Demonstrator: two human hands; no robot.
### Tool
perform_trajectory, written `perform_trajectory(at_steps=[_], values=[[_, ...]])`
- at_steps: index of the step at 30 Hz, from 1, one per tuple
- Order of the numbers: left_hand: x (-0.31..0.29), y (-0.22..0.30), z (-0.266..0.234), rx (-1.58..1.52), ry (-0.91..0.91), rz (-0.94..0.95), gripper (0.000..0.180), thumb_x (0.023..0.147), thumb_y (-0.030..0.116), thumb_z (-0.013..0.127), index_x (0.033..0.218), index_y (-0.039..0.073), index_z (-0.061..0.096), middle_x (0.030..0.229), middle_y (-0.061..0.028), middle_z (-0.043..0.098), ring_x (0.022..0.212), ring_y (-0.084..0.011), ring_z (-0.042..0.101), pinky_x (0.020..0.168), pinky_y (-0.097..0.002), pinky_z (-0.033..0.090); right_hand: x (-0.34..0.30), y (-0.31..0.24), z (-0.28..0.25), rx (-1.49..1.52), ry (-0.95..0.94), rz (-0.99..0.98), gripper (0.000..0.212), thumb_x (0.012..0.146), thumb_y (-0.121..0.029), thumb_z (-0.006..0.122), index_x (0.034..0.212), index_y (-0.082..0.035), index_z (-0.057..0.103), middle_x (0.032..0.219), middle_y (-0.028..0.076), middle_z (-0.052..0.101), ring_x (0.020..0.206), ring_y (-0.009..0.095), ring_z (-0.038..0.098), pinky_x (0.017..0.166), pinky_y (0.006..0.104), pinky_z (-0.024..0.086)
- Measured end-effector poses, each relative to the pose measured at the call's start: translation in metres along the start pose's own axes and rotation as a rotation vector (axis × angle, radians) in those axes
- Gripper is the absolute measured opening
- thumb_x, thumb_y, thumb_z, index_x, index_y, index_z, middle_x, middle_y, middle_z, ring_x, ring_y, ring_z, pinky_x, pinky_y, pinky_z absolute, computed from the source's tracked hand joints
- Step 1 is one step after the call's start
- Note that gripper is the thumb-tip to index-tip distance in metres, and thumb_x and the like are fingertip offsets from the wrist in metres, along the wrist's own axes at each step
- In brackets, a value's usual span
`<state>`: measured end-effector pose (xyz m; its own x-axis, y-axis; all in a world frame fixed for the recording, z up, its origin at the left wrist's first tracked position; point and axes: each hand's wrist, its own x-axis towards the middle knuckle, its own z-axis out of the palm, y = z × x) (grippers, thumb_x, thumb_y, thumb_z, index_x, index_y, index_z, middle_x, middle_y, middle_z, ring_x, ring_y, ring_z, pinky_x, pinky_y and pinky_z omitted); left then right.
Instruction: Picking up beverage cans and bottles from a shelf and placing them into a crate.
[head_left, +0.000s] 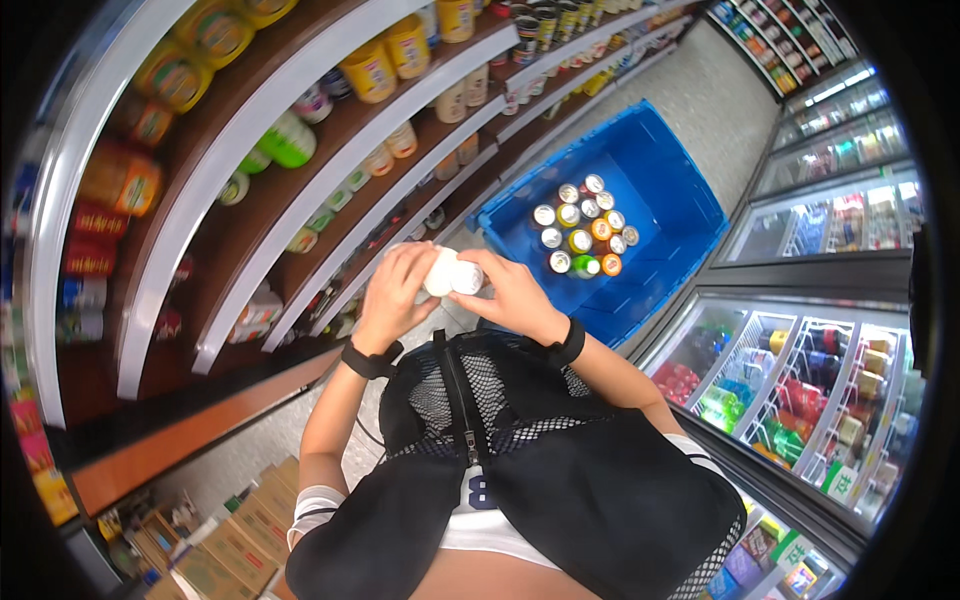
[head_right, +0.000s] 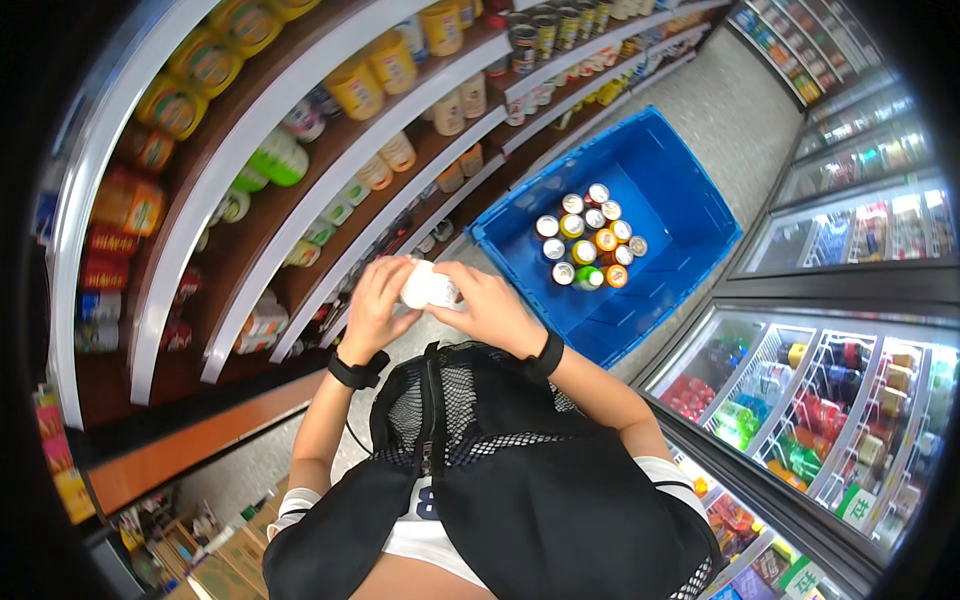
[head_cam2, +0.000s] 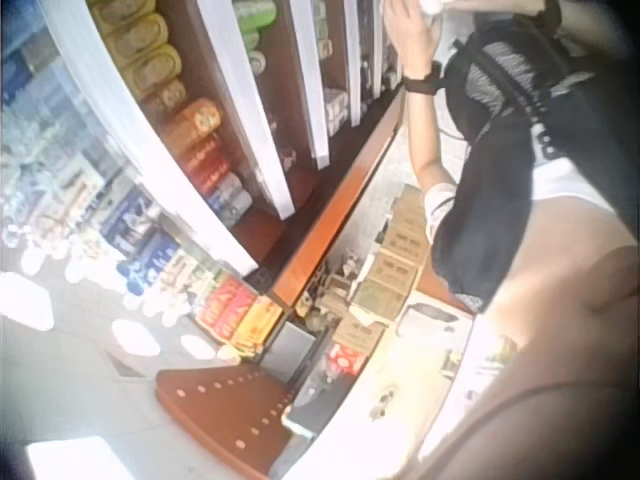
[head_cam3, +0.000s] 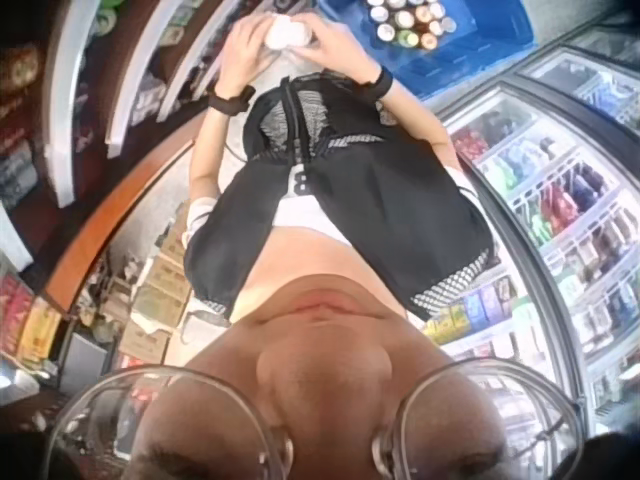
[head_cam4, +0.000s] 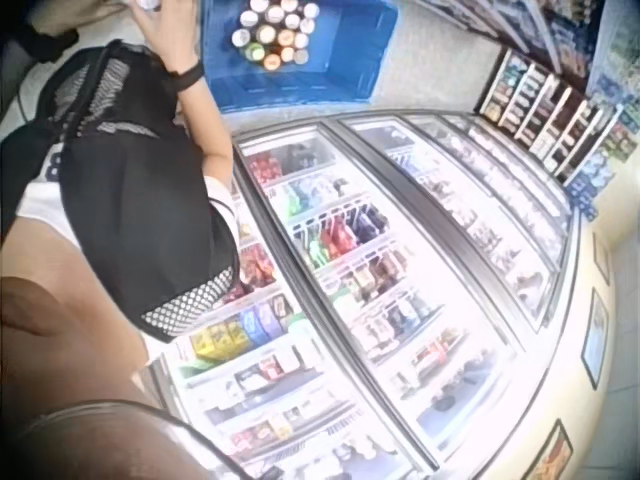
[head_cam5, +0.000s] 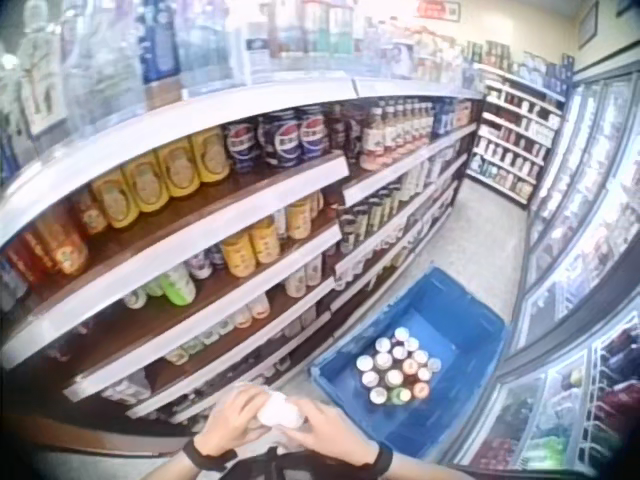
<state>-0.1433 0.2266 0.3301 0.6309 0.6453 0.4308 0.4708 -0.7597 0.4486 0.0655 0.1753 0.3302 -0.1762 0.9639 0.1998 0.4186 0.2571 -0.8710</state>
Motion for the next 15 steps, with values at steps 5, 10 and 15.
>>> perform_trajectory(at_steps=[5,10,15], values=[[0.019,0.009,0.042,-0.167,-0.245,-0.004,0.071,0.065,0.013,0.078,0.131,0.005,0.051,0.129,-0.012,0.055,0.115,-0.0326,0.054,0.096,-0.041,0.047,-0.038,0.024,-0.014,0.075,0.172,0.25,0.043,0.078,-0.022,0.077,0.112,-0.002,0.061,0.098,0.016,0.069,0.084,0.027,0.071,0.074,0.0339,0.056],[0.022,0.026,0.078,-0.164,-0.395,-0.093,0.058,0.078,0.021,0.071,0.13,0.005,0.052,0.128,-0.0118,0.056,0.117,-0.0294,0.054,0.095,-0.0397,0.047,-0.068,0.064,-0.02,-0.042,0.271,0.328,0.043,0.077,-0.021,0.078,0.111,0.0,0.062,0.094,0.017,0.07,0.081,0.025,0.072,0.07,0.0318,0.057],[0.012,0.014,0.068,-0.121,-0.513,-0.146,0.037,0.084,0.022,0.067,0.117,0.007,0.06,0.113,-0.0107,0.064,0.103,-0.0298,0.061,0.089,-0.0391,0.049,-0.061,0.115,-0.022,-0.096,0.364,0.456,0.045,0.076,-0.022,0.078,0.112,0.0,0.061,0.087,0.02,0.069,0.076,0.03,0.071,0.067,0.0367,0.056]])
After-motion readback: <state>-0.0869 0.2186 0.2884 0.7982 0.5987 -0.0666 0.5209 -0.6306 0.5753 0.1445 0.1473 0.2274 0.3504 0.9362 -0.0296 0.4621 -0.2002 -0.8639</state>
